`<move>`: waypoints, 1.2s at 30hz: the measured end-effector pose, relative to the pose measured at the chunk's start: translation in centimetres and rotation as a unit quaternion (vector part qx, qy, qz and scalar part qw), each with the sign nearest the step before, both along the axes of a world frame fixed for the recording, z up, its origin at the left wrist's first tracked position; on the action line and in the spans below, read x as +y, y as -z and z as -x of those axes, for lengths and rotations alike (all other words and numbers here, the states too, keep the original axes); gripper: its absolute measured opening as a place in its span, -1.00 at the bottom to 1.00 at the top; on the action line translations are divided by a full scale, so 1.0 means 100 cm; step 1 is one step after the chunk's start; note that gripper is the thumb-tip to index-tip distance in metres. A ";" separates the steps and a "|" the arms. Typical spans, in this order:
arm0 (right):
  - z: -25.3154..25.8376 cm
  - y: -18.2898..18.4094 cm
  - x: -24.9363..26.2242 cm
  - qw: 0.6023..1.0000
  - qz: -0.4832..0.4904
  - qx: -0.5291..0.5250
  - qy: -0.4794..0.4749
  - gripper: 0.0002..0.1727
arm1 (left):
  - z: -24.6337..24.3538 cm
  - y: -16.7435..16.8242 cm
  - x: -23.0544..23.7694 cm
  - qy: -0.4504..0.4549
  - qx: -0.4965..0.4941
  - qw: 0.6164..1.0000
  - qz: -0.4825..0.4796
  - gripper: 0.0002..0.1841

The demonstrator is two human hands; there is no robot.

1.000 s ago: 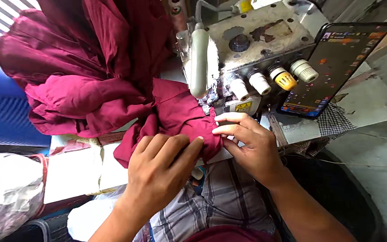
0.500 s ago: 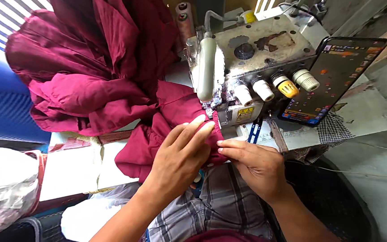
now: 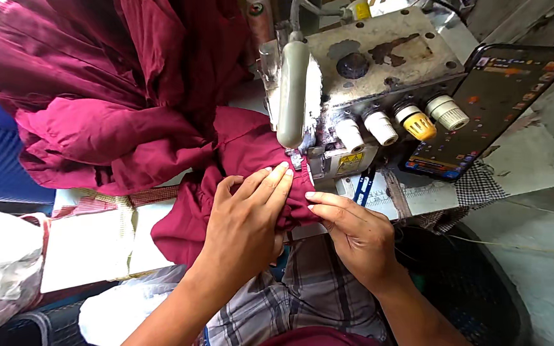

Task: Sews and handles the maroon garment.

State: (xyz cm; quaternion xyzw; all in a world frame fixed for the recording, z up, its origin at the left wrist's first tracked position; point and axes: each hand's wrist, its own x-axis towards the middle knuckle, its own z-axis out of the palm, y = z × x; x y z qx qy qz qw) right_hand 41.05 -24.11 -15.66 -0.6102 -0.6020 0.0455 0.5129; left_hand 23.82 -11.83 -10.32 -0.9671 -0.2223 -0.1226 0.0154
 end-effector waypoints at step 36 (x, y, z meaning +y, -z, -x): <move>-0.010 -0.023 0.043 0.989 -0.025 -0.146 -0.003 -0.79 | 0.027 -0.040 -0.014 -0.012 -0.121 0.992 -0.018 -0.69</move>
